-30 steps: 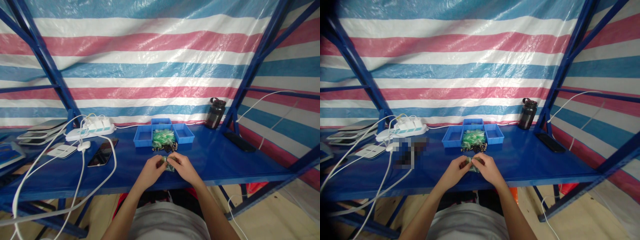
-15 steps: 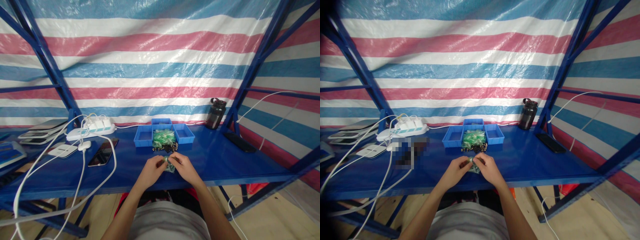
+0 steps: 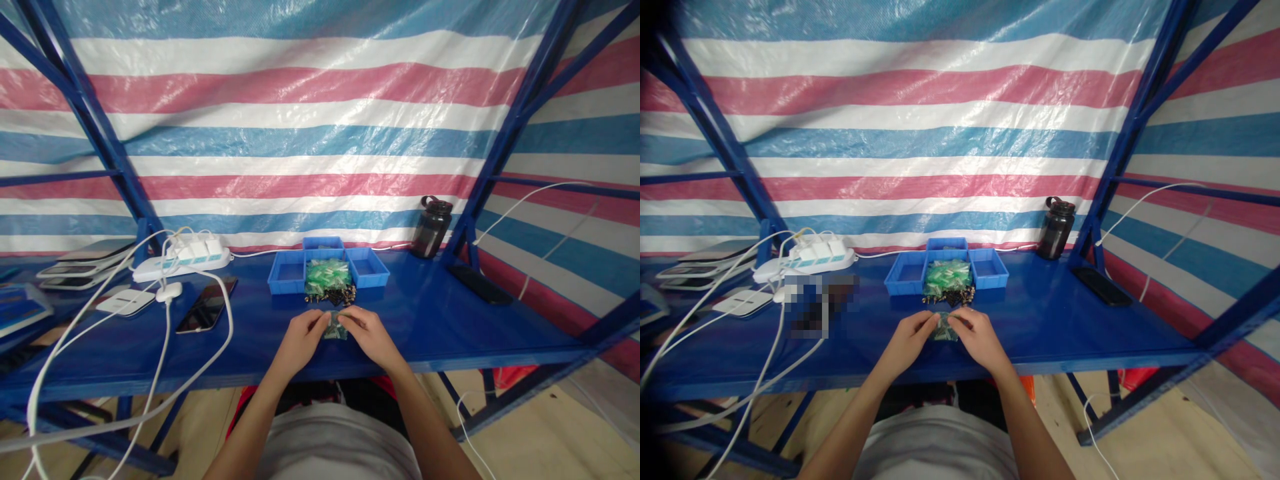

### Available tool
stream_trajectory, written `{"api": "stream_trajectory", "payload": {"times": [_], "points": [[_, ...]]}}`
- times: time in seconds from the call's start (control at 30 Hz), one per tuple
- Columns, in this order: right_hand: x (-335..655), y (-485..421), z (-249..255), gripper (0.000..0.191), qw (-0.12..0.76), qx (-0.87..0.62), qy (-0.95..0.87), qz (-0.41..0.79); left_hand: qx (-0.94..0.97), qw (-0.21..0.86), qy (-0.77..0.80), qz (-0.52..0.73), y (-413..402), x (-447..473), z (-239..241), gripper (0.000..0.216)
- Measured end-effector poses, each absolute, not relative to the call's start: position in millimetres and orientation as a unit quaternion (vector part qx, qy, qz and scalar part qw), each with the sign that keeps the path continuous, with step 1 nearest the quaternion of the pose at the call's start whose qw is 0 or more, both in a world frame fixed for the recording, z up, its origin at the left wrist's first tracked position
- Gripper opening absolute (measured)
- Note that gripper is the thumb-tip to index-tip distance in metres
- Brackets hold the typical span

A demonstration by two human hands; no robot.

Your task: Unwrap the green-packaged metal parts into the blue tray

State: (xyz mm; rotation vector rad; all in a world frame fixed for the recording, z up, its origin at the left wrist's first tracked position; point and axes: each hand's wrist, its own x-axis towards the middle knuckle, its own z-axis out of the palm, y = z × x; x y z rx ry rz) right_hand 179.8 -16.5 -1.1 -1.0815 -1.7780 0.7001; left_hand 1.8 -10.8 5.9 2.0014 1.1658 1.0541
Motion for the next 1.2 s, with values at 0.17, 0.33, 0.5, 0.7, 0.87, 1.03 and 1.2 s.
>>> {"api": "stream_trajectory", "payload": {"times": [0.17,0.33,0.5,0.7,0.87,1.03,1.2], "points": [[180.6,-17.1,-0.9,0.022,0.456,-0.433,-0.722,0.287,0.744,0.296,0.444,0.402,-10.2,1.6,6.2,0.043],[180.9,-16.7,-1.6,0.023,0.463,-0.425,-0.721,0.292,0.751,0.296,0.439,0.394,-10.3,1.3,4.7,0.042],[181.0,-18.2,-0.1,0.024,0.466,-0.411,-0.723,0.300,0.761,0.274,0.439,0.391,-9.4,1.1,2.3,0.040],[180.8,-18.1,0.6,0.023,0.460,-0.403,-0.730,0.305,0.764,0.278,0.434,0.388,-9.1,1.4,1.8,0.037],[180.6,-16.6,-0.3,0.024,0.458,-0.429,-0.720,0.296,0.746,0.322,0.432,0.391,-10.6,2.7,2.4,0.031],[180.3,-14.8,-2.4,0.022,0.466,-0.437,-0.713,0.288,0.746,0.307,0.440,0.395,-10.2,2.9,1.4,0.031],[178.8,-13.3,-4.0,0.025,0.466,-0.447,-0.697,0.314,0.748,0.278,0.451,0.400,-8.1,0.8,-0.6,0.029]]}}
